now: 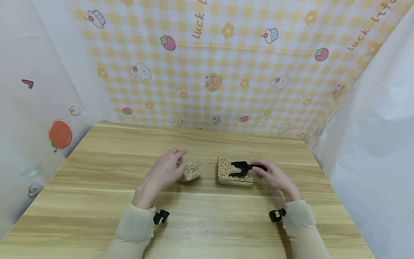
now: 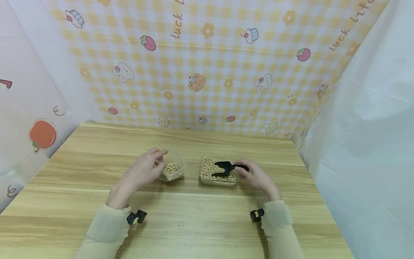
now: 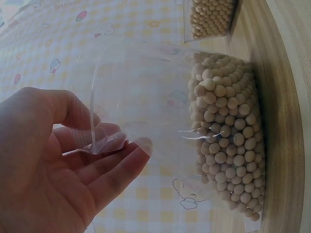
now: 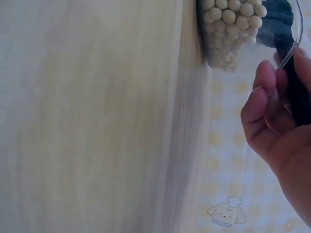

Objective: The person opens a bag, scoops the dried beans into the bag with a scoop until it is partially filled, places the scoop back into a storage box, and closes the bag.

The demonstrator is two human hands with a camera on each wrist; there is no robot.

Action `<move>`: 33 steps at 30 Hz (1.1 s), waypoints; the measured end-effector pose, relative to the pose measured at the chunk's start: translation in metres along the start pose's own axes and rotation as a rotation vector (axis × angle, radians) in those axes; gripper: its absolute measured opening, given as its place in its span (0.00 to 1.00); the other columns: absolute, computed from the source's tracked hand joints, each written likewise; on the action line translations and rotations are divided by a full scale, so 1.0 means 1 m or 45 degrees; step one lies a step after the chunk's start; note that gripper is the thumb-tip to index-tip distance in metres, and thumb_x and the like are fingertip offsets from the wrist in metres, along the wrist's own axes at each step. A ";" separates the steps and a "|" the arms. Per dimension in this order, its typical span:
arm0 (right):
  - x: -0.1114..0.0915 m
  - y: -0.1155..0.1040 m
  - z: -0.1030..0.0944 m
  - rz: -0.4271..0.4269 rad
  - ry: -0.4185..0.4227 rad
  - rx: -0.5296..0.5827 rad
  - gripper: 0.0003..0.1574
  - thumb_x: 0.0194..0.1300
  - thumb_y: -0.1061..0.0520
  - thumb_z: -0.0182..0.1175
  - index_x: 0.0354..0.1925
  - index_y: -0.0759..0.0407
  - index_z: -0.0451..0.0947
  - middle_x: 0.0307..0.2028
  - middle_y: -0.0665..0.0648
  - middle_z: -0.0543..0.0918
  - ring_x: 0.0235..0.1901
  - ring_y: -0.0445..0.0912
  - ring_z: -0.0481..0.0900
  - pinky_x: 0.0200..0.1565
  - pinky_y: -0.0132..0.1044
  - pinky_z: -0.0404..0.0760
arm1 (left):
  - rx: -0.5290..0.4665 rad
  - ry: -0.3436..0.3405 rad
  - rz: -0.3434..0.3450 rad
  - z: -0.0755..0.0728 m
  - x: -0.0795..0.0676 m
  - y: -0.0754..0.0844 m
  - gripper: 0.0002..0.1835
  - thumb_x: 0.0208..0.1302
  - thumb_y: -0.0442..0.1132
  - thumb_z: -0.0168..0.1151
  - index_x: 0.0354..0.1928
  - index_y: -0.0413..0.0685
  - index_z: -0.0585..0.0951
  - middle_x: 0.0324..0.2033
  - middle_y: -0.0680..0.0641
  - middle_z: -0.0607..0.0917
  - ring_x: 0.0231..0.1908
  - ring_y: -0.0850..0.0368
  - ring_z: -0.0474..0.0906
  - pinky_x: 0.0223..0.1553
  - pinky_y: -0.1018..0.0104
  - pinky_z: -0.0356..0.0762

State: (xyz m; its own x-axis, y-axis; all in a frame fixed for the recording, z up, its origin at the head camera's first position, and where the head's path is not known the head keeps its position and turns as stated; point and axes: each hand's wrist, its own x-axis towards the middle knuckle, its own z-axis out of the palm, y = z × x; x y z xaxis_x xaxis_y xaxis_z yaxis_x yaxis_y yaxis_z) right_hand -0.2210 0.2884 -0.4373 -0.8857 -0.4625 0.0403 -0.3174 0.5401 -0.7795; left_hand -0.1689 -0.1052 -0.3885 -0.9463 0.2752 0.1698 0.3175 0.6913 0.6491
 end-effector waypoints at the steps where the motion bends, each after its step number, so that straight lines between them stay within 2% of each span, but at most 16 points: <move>1: 0.000 0.000 0.000 0.003 -0.002 0.004 0.17 0.73 0.58 0.54 0.55 0.63 0.76 0.33 0.63 0.80 0.31 0.48 0.77 0.34 0.45 0.79 | 0.000 0.000 -0.001 0.000 0.000 0.000 0.26 0.66 0.35 0.52 0.65 0.34 0.71 0.38 0.48 0.77 0.29 0.59 0.71 0.25 0.67 0.74; 13: -0.002 0.003 -0.004 0.069 -0.032 0.143 0.19 0.74 0.61 0.51 0.59 0.68 0.73 0.37 0.69 0.79 0.33 0.56 0.78 0.38 0.50 0.80 | -0.005 -0.006 -0.003 0.000 0.000 0.001 0.26 0.66 0.35 0.53 0.65 0.33 0.71 0.38 0.48 0.77 0.28 0.59 0.70 0.24 0.67 0.73; 20: -0.007 0.003 -0.007 0.053 -0.014 0.202 0.20 0.74 0.61 0.50 0.59 0.70 0.71 0.37 0.72 0.79 0.34 0.51 0.80 0.40 0.43 0.81 | -0.004 -0.010 -0.011 -0.001 0.000 0.001 0.26 0.66 0.34 0.53 0.65 0.33 0.71 0.39 0.48 0.77 0.28 0.58 0.70 0.24 0.67 0.74; 26: -0.014 0.007 -0.011 0.039 0.032 0.269 0.21 0.75 0.59 0.50 0.59 0.72 0.70 0.36 0.72 0.78 0.34 0.53 0.81 0.40 0.43 0.81 | 0.005 -0.008 -0.009 0.000 0.000 0.002 0.26 0.66 0.34 0.53 0.65 0.33 0.71 0.37 0.49 0.77 0.29 0.58 0.70 0.25 0.66 0.74; 33: -0.021 0.009 -0.016 0.006 0.101 0.404 0.22 0.76 0.58 0.49 0.59 0.74 0.68 0.34 0.71 0.78 0.33 0.52 0.80 0.42 0.36 0.81 | 0.011 -0.004 -0.001 -0.001 0.000 0.002 0.26 0.66 0.35 0.52 0.65 0.33 0.71 0.38 0.48 0.77 0.29 0.58 0.70 0.25 0.66 0.74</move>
State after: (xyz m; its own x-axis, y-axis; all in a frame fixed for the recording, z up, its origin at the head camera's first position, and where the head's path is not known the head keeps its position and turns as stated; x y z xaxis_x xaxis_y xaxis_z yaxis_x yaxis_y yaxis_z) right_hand -0.2109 0.3147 -0.4353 -0.9144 -0.3979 0.0752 -0.2032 0.2902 -0.9352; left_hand -0.1686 -0.1046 -0.3868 -0.9463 0.2770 0.1667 0.3173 0.6973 0.6428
